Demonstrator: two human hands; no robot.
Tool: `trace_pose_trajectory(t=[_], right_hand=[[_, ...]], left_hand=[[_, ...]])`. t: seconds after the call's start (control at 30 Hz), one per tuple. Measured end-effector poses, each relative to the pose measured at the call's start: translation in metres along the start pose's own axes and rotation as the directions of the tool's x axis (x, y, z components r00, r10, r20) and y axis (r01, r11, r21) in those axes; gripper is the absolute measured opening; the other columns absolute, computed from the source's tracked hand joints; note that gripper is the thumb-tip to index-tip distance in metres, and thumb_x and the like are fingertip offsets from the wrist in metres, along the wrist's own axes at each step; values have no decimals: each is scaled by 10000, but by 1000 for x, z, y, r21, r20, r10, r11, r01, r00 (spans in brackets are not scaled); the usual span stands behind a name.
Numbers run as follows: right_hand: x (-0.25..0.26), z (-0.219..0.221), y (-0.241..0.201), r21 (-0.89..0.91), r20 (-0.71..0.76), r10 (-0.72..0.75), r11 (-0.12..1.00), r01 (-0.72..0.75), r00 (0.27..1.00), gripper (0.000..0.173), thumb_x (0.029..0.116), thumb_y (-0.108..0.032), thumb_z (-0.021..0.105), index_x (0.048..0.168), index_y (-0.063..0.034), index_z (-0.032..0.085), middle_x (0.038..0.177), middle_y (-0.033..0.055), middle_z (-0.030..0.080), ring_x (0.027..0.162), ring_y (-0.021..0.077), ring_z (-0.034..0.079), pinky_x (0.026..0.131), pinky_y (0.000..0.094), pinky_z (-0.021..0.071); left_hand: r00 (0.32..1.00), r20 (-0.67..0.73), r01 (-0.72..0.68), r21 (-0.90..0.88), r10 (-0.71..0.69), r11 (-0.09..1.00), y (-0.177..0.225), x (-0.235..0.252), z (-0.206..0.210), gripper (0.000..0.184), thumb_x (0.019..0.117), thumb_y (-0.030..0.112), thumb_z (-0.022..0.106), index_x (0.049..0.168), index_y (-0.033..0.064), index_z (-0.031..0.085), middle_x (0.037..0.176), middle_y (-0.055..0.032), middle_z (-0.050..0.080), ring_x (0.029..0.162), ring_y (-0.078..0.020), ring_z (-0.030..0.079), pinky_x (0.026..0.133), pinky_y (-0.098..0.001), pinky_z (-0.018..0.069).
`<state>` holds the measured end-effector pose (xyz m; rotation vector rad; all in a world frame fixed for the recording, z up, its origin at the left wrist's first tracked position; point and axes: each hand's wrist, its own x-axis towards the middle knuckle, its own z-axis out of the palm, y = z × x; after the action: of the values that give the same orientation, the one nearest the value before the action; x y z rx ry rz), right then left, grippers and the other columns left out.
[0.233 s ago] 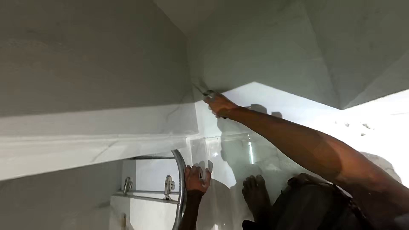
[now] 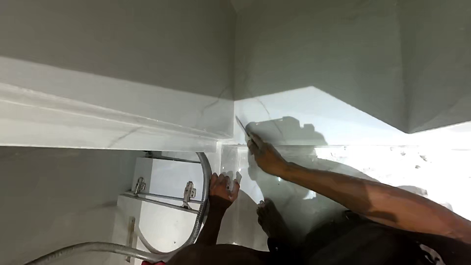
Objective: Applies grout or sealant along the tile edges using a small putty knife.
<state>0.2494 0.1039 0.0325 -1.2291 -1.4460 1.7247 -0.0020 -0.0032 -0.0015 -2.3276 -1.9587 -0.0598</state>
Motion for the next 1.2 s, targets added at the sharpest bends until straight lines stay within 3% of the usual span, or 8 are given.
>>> trace_pose_trajectory(t=[0.1,0.27,0.37,0.43,0.53,0.67,0.8,1.2], right_hand=[[-12,23,14,-11,69,-25,1000,26,997,541,1138,-253,306,1642,-85,204,1215,202,624,922,261,663,879,418,556],[-15,53,15,-44,18,-60,997,60,998,552,1130,-250,338,1635,-55,233,1420,251,550,1211,304,628,1062,405,496],[-4,51,14,-93,-44,-90,992,86,995,537,1125,-232,364,1631,-75,272,1392,236,581,1217,335,622,1064,436,491],[2,44,16,-90,-59,-127,989,121,990,527,1126,-226,376,1627,-84,291,1513,202,521,1291,322,604,1098,446,475],[-4,40,14,-91,-21,-123,989,120,992,518,1123,-234,375,1616,-84,320,1327,239,617,1170,341,641,1041,462,500],[6,22,9,-97,-50,-153,984,148,987,500,1130,-222,371,1601,-56,342,1541,201,496,1298,343,599,1090,496,473],[-14,41,16,-110,3,-79,991,79,997,517,1133,-256,355,1623,-96,306,1323,224,610,1151,340,647,1021,485,513],[-22,44,17,-101,41,-63,993,67,997,523,1135,-267,343,1621,-76,303,1353,234,607,1225,333,621,1083,459,473]], left_hand=[[1000,-17,-10,1,10,1000,0,1,0,396,892,421,584,673,93,626,739,-97,644,815,-305,649,872,-454,515],[1000,23,10,23,-10,1000,1,0,-2,439,901,449,565,664,83,618,744,-111,646,828,-314,656,896,-462,505],[1000,21,19,35,-20,999,3,1,-3,424,880,447,574,661,88,621,750,-104,649,857,-328,651,844,-458,518],[1000,10,16,35,-16,999,2,0,-1,414,873,445,579,651,97,613,743,-97,645,859,-326,647,811,-448,520],[1000,9,6,24,-6,1000,-1,0,-1,425,879,451,577,631,106,594,720,-85,627,817,-303,635,815,-448,509],[997,67,23,13,-24,1000,2,0,-4,437,895,435,568,633,86,600,750,-118,647,858,-340,646,889,-474,504],[990,123,62,20,-64,998,4,1,-8,439,896,440,558,676,67,633,818,-140,682,994,-383,659,980,-493,484],[998,61,24,10,-25,1000,2,-2,-5,429,892,443,569,661,84,618,770,-119,654,893,-350,642,863,-471,508]])
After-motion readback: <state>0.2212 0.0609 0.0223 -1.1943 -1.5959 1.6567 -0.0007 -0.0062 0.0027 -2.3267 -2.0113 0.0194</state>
